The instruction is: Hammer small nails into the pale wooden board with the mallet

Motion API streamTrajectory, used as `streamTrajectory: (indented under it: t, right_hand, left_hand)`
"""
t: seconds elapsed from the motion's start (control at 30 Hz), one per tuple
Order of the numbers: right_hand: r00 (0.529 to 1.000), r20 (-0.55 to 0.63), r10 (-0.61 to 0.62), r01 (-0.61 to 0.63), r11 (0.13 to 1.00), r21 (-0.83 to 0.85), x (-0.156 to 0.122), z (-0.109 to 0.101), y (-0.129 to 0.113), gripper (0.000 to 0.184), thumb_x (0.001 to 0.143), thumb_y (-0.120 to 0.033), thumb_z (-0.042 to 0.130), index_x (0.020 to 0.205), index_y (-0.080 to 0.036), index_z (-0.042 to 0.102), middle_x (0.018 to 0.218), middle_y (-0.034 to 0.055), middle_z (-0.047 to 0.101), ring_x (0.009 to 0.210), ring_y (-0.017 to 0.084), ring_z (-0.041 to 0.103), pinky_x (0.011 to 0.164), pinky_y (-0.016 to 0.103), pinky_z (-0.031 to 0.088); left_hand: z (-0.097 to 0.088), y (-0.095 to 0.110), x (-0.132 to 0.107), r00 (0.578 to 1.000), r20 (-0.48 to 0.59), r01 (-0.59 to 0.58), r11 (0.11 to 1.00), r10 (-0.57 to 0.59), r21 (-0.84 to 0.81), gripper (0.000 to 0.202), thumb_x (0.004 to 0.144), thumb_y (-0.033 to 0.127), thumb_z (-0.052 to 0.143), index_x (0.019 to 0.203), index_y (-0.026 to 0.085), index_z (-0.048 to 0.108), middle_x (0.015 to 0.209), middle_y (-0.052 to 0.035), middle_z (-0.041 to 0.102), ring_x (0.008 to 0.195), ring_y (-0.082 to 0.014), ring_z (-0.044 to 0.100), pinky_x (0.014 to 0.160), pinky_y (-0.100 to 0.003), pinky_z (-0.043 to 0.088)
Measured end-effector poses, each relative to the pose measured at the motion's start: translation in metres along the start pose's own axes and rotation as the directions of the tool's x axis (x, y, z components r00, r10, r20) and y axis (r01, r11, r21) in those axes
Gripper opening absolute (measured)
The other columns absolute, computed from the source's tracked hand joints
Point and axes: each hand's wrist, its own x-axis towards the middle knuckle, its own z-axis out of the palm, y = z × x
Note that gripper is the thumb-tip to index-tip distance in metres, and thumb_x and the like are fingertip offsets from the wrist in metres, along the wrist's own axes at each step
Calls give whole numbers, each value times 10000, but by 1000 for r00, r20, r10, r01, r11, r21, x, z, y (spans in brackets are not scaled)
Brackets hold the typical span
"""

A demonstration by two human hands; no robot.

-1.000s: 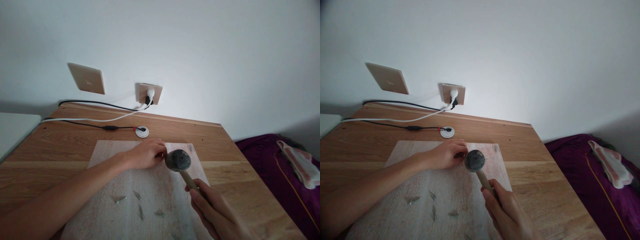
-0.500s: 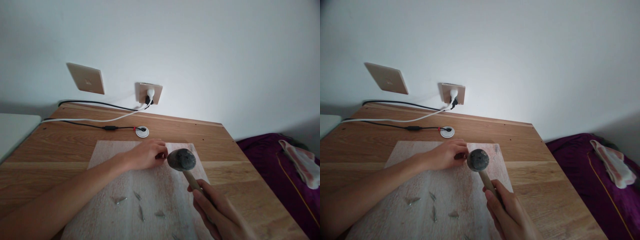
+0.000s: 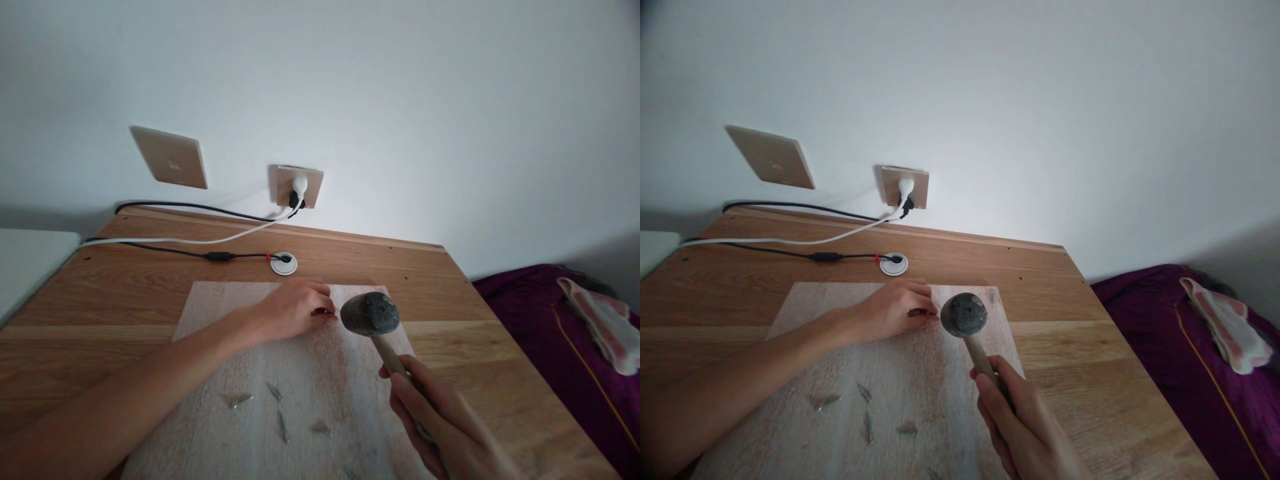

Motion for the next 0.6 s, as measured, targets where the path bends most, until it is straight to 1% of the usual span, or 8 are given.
streamTrajectory:
  t: [0.1, 0.2, 0.27, 0.33, 0.4, 0.5, 0.6]
  right_hand:
    - [1000, 3, 19, -19, 1000, 12, -1, 0, -2, 875, 670, -987, 693, 1105, -231, 609, 651, -90, 535, 420, 0, 324, 417, 161, 236]
    - [999, -13, 39, -39, 999, 14, -1, 0, -2, 909, 630, -1005, 696, 1078, -220, 595, 669, -87, 551, 428, -7, 326, 417, 145, 236]
    - [999, -9, 36, -36, 999, 0, -1, 0, -1, 925, 623, -1021, 673, 1070, -216, 589, 643, -100, 520, 419, -9, 312, 407, 140, 241]
    - [1000, -6, 21, -21, 1000, -1, -1, 0, 0, 926, 641, -1017, 667, 1081, -207, 587, 647, -100, 516, 423, -9, 317, 405, 137, 244]
    - [1000, 5, 9, -9, 1000, 10, -1, 0, 1, 885, 690, -980, 685, 1096, -200, 582, 683, -89, 539, 425, -16, 314, 406, 136, 235]
    - [999, 36, -6, 6, 1000, 18, -1, 0, 0, 830, 754, -941, 679, 1107, -197, 573, 656, -100, 503, 417, -13, 309, 406, 137, 201]
    - [998, 67, -3, 2, 1000, 11, 0, 2, -3, 862, 741, -977, 639, 1111, -201, 569, 607, -122, 446, 417, -12, 285, 408, 133, 180]
  left_hand:
    - [0, -1, 0, 1000, -1, -25, 1000, 25, 1, 108, 1009, 200, 726, 931, 183, 799, 909, -44, 769, 896, -199, 714, 819, -325, 502]
    - [-1, -1, 0, 999, 1, -43, 999, 43, -17, 104, 1005, 180, 725, 929, 174, 795, 895, -44, 760, 886, -194, 710, 830, -319, 504]
    - [-1, -2, 0, 999, 0, -49, 998, 49, -40, 105, 1004, 164, 721, 927, 163, 793, 891, -49, 755, 879, -192, 707, 817, -309, 501]
    - [-2, -2, 0, 998, 0, -59, 996, 60, -66, 110, 1008, 147, 707, 939, 158, 792, 910, -56, 760, 898, -194, 708, 814, -303, 499]
    - [-3, -1, 0, 998, 3, -59, 995, 59, -81, 125, 1018, 142, 686, 948, 163, 788, 934, -58, 761, 913, -191, 704, 820, -300, 497]
    - [-5, 3, 0, 1000, 17, -15, 998, 16, -62, 144, 1017, 142, 670, 922, 169, 775, 906, -44, 737, 871, -179, 681, 793, -294, 480]
    - [-6, 7, 0, 998, 37, 47, 999, -46, -8, 95, 945, 144, 724, 856, 171, 741, 860, -27, 697, 834, -178, 648, 760, -296, 456]
